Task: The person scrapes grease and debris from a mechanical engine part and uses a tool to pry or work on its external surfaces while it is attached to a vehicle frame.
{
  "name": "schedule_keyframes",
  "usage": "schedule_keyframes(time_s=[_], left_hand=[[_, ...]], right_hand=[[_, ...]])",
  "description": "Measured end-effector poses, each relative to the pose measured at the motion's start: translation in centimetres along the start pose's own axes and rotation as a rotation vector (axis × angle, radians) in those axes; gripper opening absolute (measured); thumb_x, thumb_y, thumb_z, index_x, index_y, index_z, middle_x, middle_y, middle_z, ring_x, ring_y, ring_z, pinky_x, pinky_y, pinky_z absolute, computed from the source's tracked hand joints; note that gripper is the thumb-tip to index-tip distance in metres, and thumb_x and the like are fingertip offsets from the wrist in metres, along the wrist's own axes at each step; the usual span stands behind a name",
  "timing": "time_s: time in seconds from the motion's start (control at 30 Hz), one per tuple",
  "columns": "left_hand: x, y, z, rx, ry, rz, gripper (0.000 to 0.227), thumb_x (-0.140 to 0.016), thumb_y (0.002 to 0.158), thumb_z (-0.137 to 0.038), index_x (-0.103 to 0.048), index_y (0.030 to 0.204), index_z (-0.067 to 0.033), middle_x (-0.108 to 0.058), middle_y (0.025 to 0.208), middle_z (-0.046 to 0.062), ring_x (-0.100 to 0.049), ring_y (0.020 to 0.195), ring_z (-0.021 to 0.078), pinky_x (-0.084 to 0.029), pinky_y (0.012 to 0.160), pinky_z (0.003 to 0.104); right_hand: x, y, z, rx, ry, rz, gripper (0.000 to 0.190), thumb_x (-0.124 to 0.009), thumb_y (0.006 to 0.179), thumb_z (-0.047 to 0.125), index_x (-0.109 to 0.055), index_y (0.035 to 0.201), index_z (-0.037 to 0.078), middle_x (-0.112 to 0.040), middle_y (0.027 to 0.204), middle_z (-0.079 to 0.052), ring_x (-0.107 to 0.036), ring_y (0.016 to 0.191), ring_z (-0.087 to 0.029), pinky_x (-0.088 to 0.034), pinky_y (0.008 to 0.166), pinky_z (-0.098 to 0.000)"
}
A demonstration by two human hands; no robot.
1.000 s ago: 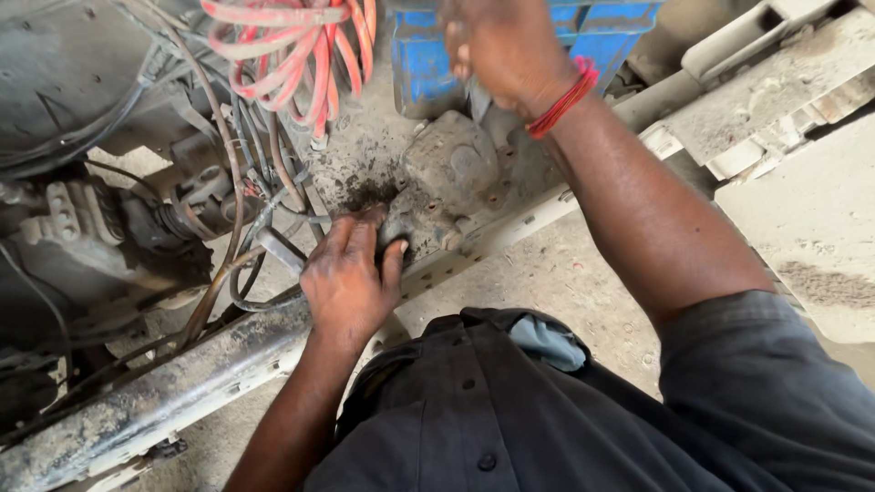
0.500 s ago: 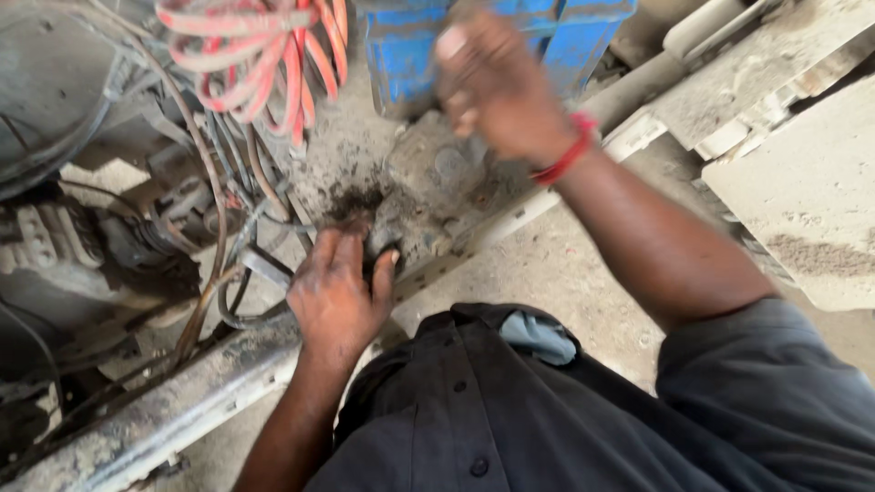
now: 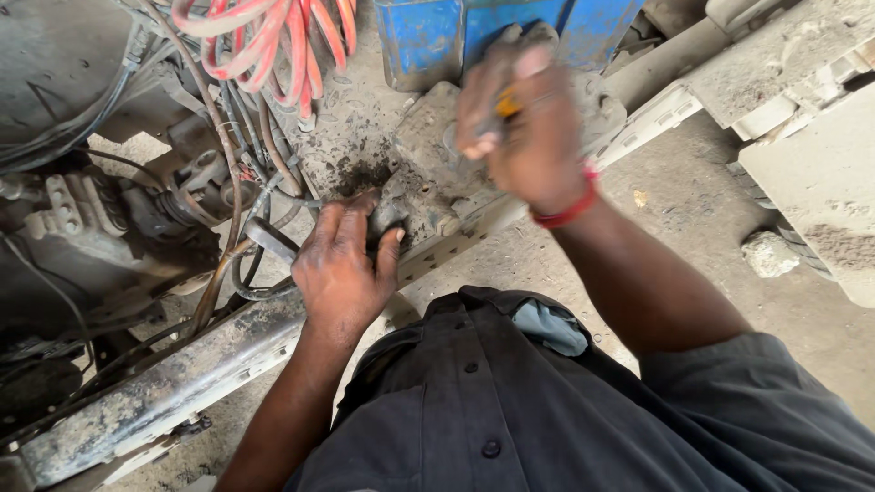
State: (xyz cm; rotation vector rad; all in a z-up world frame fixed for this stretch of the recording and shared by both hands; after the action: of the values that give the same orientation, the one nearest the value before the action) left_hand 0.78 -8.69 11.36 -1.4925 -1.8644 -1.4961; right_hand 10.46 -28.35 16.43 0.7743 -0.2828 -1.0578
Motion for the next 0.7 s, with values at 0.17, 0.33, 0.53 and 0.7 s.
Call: schedule_keyframes(time_s=[0.17, 0.33, 0.53, 0.7], left_hand=[[0.0, -0.1, 0.1, 0.007, 0.019, 0.009, 0.044, -0.081, 0.088, -0.03, -0.068, 0.124, -0.0084, -0.065, 0.107, 0.012, -0.07, 0.084, 0.0322, -0.058, 0.073, 0.044], [0.1, -0.1, 0.1, -0.019, 0.012, -0.01, 0.043, -0.079, 0.089, -0.03, -0.068, 0.124, -0.0078, -0.065, 0.109, 0.014, -0.07, 0.084, 0.0317, -0.058, 0.073, 0.045], [-0.6, -0.2, 0.5, -0.009, 0.026, 0.01, 0.042, -0.079, 0.09, -0.031, -0.067, 0.123, -0.0074, -0.065, 0.109, 0.013, -0.071, 0.083, 0.0308, -0.058, 0.072, 0.044], [-0.4, -0.2, 0.5, 0.002, 0.007, 0.004, 0.042, -0.079, 0.089, -0.03, -0.068, 0.125, -0.0094, -0.065, 0.107, 0.011, -0.069, 0.083, 0.0321, -0.057, 0.072, 0.045]], right_hand=[[-1.1, -0.1, -0.9, -0.113, -0.054, 0.133, 0.066, -0.039, 0.115, 0.059, -0.057, 0.083, 0.005, -0.052, 0.065, -0.004, -0.047, 0.047, -0.009, -0.042, 0.045, -0.025], [-1.6, 1.3, -2.4, -0.223, -0.158, 0.094, 0.064, -0.041, 0.109, 0.061, -0.059, 0.079, 0.007, -0.053, 0.062, -0.003, -0.051, 0.049, -0.008, -0.041, 0.045, -0.0266], [-3.0, 1.1, -0.5, -0.314, -0.081, 0.264, 0.07, -0.045, 0.112, 0.059, -0.06, 0.074, 0.002, -0.055, 0.062, -0.006, -0.047, 0.048, -0.008, -0.038, 0.045, -0.0243], [-3.8, 1.6, -2.0, -0.37, -0.058, 0.41, 0.06, -0.048, 0.112, 0.052, -0.062, 0.085, 0.0, -0.06, 0.07, -0.007, -0.054, 0.058, -0.01, -0.041, 0.048, -0.0243]])
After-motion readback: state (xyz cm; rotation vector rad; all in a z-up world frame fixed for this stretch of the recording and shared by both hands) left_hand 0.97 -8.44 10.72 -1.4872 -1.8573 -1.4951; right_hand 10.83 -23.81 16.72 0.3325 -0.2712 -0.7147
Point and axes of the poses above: each hand's wrist, its own y-axis towards the middle knuckle, its own x-axis out of the back of the hand, z = x × y, the point moved 7 cm from there along y, towards the middle knuckle
